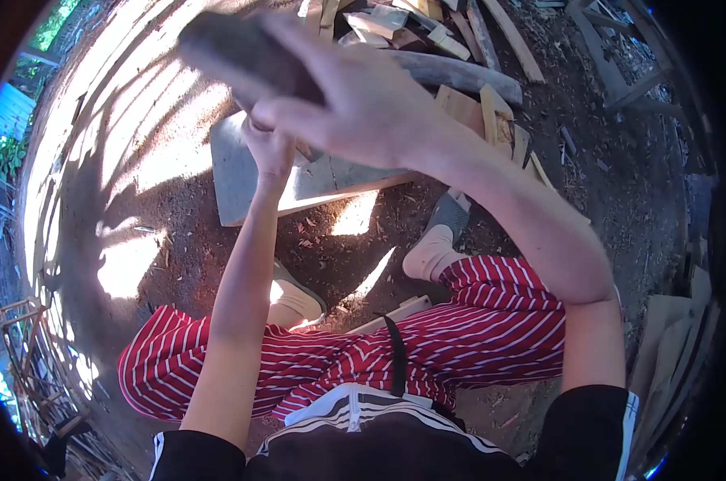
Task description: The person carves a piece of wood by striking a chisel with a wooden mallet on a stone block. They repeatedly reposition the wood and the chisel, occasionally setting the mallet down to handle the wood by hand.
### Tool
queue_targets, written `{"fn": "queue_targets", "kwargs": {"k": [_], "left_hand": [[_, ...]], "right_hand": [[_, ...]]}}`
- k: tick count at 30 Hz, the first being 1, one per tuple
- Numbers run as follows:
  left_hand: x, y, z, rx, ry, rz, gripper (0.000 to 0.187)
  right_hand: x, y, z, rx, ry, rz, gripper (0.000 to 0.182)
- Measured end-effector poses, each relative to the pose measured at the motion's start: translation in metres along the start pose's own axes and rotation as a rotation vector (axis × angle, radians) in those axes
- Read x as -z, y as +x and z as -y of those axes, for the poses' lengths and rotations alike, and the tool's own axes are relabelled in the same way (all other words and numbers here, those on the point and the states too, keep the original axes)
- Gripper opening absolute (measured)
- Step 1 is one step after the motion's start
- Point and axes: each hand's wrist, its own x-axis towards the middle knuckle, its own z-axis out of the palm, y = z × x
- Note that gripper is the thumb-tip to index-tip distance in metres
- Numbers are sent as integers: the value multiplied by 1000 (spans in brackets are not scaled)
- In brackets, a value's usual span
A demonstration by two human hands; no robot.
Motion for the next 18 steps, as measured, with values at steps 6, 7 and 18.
{"fn": "queue_targets", "kwargs": {"k": [6, 7, 18], "left_hand": [[3, -10, -19, 284, 221, -100, 19], [15, -22, -4, 233, 240, -127, 19], [38, 14, -66, 179, -168, -231, 19]], "right_hand": [[-29, -36, -113, -232, -154, -79, 74], [-33, -45, -126, -313, -139, -17, 72], [-57, -68, -191, -365, -760, 170, 62]]}}
